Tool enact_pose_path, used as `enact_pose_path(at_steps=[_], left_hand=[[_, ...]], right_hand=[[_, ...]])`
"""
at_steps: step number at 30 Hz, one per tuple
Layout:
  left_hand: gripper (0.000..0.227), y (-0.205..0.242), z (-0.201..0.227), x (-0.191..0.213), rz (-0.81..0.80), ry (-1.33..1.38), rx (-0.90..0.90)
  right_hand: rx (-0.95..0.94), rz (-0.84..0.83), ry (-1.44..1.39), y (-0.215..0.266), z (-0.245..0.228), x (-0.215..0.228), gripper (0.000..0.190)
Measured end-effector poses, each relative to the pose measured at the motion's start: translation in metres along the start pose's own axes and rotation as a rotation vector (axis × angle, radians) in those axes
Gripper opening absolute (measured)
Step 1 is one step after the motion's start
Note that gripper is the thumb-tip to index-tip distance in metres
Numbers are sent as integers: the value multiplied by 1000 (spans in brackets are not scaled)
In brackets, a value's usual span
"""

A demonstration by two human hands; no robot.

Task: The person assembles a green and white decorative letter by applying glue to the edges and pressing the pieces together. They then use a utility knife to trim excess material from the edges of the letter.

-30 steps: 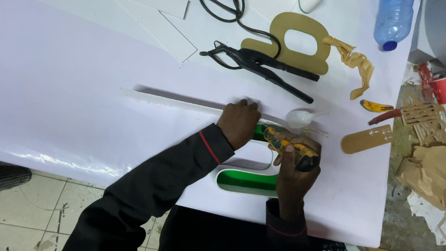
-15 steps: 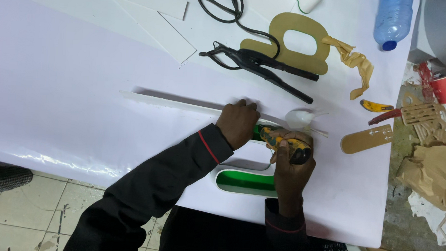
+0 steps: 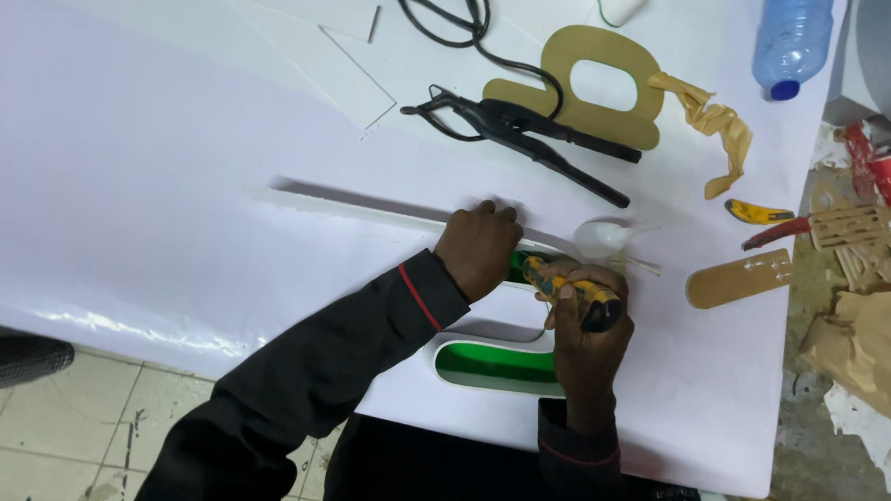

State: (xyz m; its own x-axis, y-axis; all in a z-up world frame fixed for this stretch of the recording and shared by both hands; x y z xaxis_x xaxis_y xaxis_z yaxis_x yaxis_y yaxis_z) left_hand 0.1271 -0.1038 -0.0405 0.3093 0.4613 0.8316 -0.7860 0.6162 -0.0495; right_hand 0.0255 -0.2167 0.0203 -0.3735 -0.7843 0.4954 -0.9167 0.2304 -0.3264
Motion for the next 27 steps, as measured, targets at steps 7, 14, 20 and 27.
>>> enact_pose_path(at_steps=[7,14,20,27], left_hand=[[20,0,1,-2,3,4,-7],[11,-6,9,7,-20,1,-58],[13,-17,12,-4,-35,-27,-122],[11,-9,18,14,-21,-13,-168]], right_hand=[[-39,8,-21,-1,-8,3,4],[-60,27,21,1,4,6,6],[-127,85,32,1,-6,11,10],[-132,132,129,4,-3,5,10]])
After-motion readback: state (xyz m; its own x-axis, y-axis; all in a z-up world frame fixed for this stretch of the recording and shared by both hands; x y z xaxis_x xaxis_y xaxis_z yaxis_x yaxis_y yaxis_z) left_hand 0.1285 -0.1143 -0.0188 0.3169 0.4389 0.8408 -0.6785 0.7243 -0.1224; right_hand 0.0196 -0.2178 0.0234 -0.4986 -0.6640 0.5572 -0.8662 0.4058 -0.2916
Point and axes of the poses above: each hand's wrist, its own y-axis away from the middle knuckle, its own x-axis out of the back of the hand, z = x × y, the point moved 7 cm from there along -y, towards the middle knuckle, and after that the axes turned 10 degrees about y, right-handed, at the moved point
